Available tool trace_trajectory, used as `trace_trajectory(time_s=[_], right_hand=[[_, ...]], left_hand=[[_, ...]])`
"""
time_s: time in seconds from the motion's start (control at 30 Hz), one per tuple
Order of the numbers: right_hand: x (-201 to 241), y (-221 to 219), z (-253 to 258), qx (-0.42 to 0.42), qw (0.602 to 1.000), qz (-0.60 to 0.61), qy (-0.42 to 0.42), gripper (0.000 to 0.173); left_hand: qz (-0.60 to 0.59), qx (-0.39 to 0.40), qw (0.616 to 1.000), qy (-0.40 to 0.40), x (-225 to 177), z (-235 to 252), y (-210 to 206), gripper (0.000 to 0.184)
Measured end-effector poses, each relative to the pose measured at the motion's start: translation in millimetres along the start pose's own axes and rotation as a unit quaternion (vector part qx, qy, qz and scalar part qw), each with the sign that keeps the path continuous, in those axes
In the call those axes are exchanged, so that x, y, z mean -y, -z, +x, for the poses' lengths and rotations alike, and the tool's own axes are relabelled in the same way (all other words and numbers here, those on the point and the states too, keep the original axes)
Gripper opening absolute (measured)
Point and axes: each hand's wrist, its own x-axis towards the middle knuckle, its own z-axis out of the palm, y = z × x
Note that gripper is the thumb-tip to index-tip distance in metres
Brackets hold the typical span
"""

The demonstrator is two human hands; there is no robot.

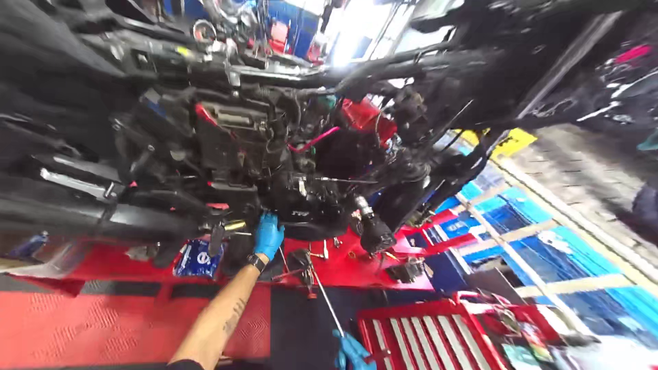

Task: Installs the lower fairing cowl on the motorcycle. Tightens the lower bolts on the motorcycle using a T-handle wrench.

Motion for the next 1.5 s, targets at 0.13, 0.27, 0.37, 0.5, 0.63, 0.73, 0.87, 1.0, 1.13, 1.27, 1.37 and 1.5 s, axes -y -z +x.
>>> trace_trajectory(time_s=[0.13, 0.27, 0.37, 0.5, 0.63, 0.73, 0.87, 1.0, 1.13, 1.27, 1.37, 1.5], right_hand=[[32, -18, 18, 0.026, 0.999, -0.027, 0.038, 0.030], [48, -37, 27, 0.046, 0.994, -0.085, 0.059, 0.030], [57, -58, 33, 0.030, 0.989, -0.132, 0.064, 0.030], [52, -80, 50, 0.015, 0.972, -0.207, 0.112, 0.031], [36, -82, 81, 0.019, 0.959, -0.218, 0.183, 0.028], [42, -85, 91, 0.012, 0.952, -0.236, 0.195, 0.027], [58, -85, 95, 0.027, 0.948, -0.253, 0.190, 0.028], [71, -85, 92, 0.036, 0.948, -0.259, 0.183, 0.029], [82, -86, 93, 0.051, 0.946, -0.270, 0.171, 0.028], [99, -90, 90, 0.035, 0.943, -0.293, 0.156, 0.026], [108, -91, 86, 0.011, 0.939, -0.319, 0.130, 0.028], [116, -84, 87, 0.042, 0.943, -0.317, 0.097, 0.029]], left_hand=[[-0.130, -0.012, 0.990, -0.060, -10, -47, 0, 0.048], [-0.290, 0.054, 0.953, 0.060, 22, -92, -42, 0.056], [-0.358, 0.079, 0.905, 0.214, 52, -79, -65, 0.086], [-0.474, -0.023, 0.846, 0.244, 61, -48, -96, 0.094], [-0.532, -0.054, 0.810, 0.240, 46, -24, -121, 0.090], [-0.526, -0.048, 0.811, 0.251, 38, -27, -124, 0.087], [-0.532, -0.102, 0.817, 0.199, 37, -40, -124, 0.070], [-0.580, -0.097, 0.782, 0.207, 35, -42, -119, 0.065], [-0.608, -0.076, 0.767, 0.191, 43, -39, -115, 0.054], [-0.638, -0.064, 0.752, 0.153, 51, -40, -108, 0.048], [-0.610, -0.024, 0.774, 0.165, 58, -38, -106, 0.048], [-0.539, -0.002, 0.826, 0.163, 70, -23, -99, 0.040]])
